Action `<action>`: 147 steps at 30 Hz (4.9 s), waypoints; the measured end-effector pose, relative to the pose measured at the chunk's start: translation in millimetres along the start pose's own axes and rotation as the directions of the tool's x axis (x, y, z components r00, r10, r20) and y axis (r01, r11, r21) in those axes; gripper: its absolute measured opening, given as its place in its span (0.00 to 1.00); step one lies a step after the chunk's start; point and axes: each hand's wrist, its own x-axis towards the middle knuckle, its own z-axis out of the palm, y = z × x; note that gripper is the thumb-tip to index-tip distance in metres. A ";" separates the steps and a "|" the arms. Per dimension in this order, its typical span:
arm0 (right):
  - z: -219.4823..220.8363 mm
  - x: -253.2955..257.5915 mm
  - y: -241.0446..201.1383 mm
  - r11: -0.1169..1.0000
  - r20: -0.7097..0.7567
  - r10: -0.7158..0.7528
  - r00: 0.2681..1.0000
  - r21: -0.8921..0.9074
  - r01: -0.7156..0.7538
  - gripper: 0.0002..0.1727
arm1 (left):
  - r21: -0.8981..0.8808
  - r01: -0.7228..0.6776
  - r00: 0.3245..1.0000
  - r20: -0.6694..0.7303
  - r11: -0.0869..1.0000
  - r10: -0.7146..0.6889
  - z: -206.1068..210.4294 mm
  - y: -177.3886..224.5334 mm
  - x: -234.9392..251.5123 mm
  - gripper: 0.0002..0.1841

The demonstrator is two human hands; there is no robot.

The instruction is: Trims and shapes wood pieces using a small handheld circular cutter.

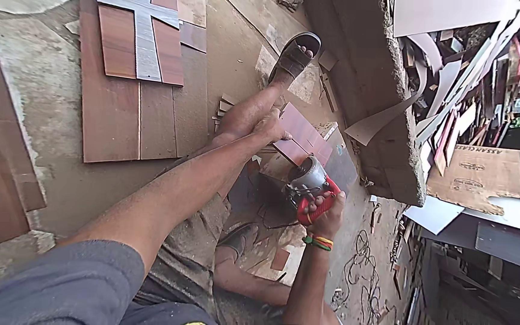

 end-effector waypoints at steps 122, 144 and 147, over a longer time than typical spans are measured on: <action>8.1 15.4 -8.0 0.998 -0.005 -0.042 0.999 -0.043 0.042 0.34 | -0.296 -0.023 0.987 0.146 0.955 0.069 3.9 8.7 12.0 0.50; -91.5 -61.5 -20.8 0.957 0.193 0.118 0.974 0.240 -0.164 0.16 | -0.094 -0.115 0.985 0.120 0.989 0.126 -2.1 -12.7 17.3 0.58; -110.1 -47.5 -36.6 0.924 0.270 0.133 0.954 0.313 -0.218 0.16 | -0.024 -0.124 0.989 0.079 0.992 0.126 -7.2 -11.9 13.9 0.60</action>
